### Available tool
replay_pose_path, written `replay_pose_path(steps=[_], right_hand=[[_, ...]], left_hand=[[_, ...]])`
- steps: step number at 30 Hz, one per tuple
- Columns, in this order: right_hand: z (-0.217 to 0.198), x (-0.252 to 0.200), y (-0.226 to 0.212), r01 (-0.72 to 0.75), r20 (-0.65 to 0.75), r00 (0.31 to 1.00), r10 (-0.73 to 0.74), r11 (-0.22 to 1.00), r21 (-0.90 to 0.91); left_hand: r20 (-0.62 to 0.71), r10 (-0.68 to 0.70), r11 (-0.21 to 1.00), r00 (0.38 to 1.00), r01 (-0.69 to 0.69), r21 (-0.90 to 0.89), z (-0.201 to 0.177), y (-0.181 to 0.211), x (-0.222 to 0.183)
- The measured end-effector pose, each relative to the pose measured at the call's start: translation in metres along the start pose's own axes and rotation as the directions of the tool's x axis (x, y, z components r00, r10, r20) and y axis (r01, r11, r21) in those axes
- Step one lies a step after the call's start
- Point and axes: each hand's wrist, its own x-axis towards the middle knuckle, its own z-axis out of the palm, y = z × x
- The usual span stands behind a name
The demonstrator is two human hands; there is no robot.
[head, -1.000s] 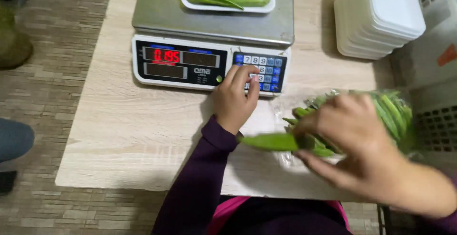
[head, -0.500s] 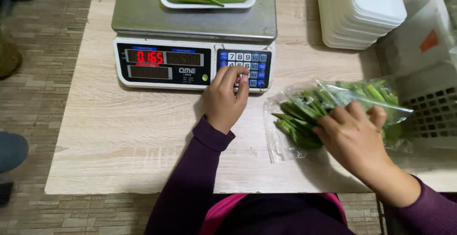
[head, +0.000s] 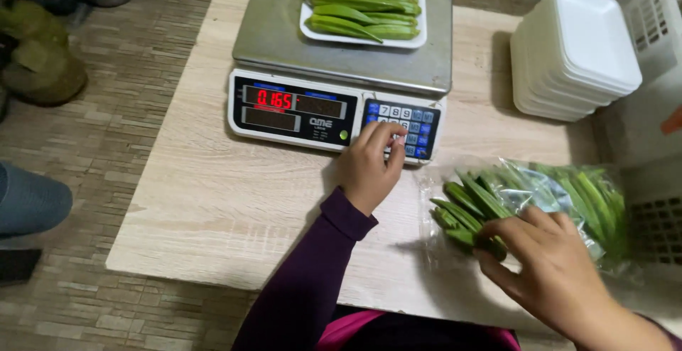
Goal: Weighing okra pods on a digital scale and packaging them into plastic bags.
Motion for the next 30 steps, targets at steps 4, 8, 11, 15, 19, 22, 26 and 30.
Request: replay_pose_path(steps=[4, 8, 11, 15, 19, 22, 26, 30], right_hand=[[-0.065, 0.063, -0.010, 0.061, -0.019, 0.998, -0.058, 0.944, 0.326], [-0.038, 0.187, 0.016, 0.301, -0.250, 0.928, -0.275, 0.951, 0.074], [0.020, 0.273, 0.054, 0.438, -0.304, 0.828, -0.471, 0.882, -0.174], [0.053, 0.314, 0.061, 0.399, -0.239, 0.875, -0.420, 0.907, -0.131], [0.067, 0.324, 0.058, 0.335, -0.171, 0.915, -0.364, 0.925, -0.180], [0.073, 0.324, 0.059, 0.306, -0.130, 0.936, -0.328, 0.938, -0.164], [0.077, 0.325, 0.062, 0.280, -0.158, 0.939, -0.306, 0.946, -0.165], [0.073, 0.320, 0.058, 0.303, -0.123, 0.942, -0.314, 0.948, -0.096]], left_hand=[[0.010, -0.004, 1.000, 1.000, 0.004, 0.011, -0.001, 0.003, -0.001], [0.077, -0.042, 0.999, 0.996, 0.040, 0.028, -0.002, -0.003, -0.003], [-0.003, -0.008, 0.987, 1.000, 0.008, 0.159, -0.001, 0.002, -0.002], [-0.015, 0.006, 0.984, 1.000, -0.003, 0.180, -0.004, 0.004, 0.001], [-0.021, -0.002, 0.985, 1.000, 0.006, 0.172, -0.004, 0.004, 0.000], [-0.021, -0.004, 0.983, 1.000, 0.007, 0.184, -0.003, 0.004, -0.001], [-0.021, 0.016, 0.983, 1.000, -0.012, 0.185, -0.004, 0.006, 0.000], [-0.026, 0.025, 0.986, 0.999, -0.020, 0.167, -0.002, 0.003, 0.000]])
